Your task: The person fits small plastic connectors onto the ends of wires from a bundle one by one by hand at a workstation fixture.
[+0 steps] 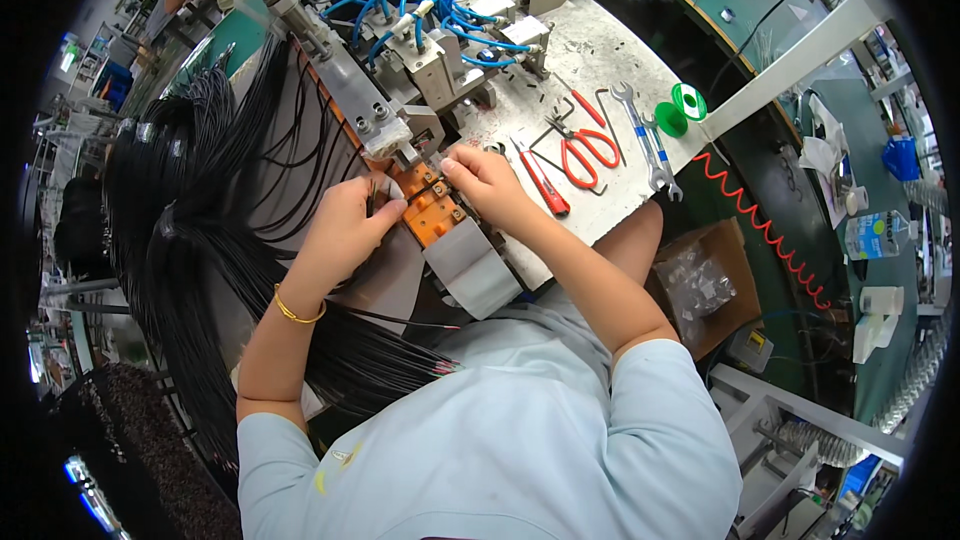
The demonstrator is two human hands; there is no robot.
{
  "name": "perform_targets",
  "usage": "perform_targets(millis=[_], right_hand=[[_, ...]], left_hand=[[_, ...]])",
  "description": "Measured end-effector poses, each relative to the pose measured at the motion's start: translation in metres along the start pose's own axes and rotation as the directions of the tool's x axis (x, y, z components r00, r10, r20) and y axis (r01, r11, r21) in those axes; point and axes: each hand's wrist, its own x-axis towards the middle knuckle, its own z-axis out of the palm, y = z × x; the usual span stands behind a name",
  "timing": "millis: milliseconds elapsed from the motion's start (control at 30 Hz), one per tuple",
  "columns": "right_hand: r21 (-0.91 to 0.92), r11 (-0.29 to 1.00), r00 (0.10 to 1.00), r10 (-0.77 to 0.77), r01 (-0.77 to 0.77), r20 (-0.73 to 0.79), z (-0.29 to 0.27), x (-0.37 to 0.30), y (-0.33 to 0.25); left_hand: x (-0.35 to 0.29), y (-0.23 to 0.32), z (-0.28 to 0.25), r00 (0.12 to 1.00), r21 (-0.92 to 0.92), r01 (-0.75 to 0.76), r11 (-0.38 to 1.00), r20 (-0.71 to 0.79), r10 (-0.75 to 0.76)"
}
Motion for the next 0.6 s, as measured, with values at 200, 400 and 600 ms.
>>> perform_targets(millis=[200,400,600], right_hand=[[-0.356,0.934,0.984,-0.085,0.023,-0.158,-0.003,-0.001,-0.009],[-0.378,0.83,0.891,-0.453,0.411,-0.025,-0.001,-0.006,-0.043],[-0.137,0.939,0.949,-0.313,0.316,0.045,-0.003,-0.011,-0.045]], left_hand=[[-0.002,0.008,-0.005,0.998,-0.221,0.052,0.974,-0.018,-0.057],[-0.006,0.02,-0.009,0.982,-0.39,0.16,0.907,0.154,-0.107],[-0.003,0.011,-0.007,0.99,-0.433,0.099,0.896,0.131,-0.046]])
